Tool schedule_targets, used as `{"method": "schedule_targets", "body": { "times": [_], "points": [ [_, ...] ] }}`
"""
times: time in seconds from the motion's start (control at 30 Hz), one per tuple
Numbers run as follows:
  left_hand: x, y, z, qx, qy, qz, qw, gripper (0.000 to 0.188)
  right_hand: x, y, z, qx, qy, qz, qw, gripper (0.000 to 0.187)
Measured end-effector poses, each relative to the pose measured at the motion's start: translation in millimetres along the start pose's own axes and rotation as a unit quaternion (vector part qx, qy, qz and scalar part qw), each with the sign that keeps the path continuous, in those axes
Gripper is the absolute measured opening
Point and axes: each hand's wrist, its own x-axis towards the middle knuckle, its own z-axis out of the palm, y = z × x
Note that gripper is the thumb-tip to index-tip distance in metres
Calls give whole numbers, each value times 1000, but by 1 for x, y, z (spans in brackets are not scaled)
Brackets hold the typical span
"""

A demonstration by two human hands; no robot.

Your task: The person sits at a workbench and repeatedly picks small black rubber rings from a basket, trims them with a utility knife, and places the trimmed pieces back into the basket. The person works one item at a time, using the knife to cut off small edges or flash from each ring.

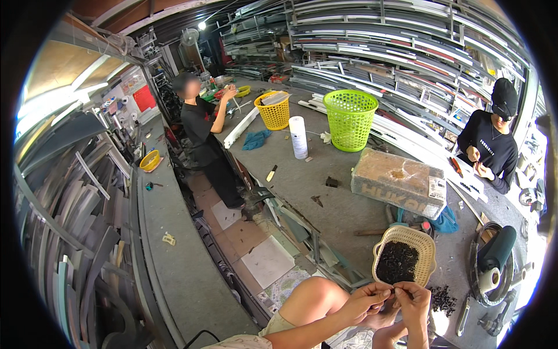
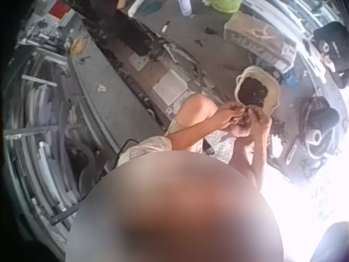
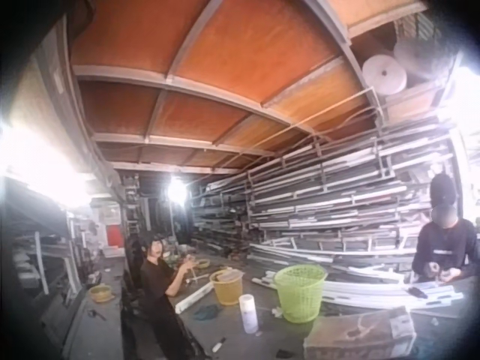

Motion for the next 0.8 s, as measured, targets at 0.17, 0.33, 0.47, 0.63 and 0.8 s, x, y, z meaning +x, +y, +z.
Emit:
{"method": "schedule_targets", "body": {
  "times": [0.17,0.33,0.47,0.63,0.8],
  "points": [
    [-2,-2,0,-4,3,18,1000,25,-3,2,-1,-73,6,-31,997,10],
    [-3,-4,0,6,9,39,999,17,-4,-2,3,-100,-1,-84,991,14],
    [-5,-7,-2,25,8,32,999,13,-7,-10,4,-98,20,-54,994,13],
    [-2,-10,1,52,14,71,996,2,-8,-17,-1,-170,13,-58,984,13],
    [1,-7,16,109,113,73,985,7,-7,-9,4,-211,56,-165,962,11]
  ]
}}
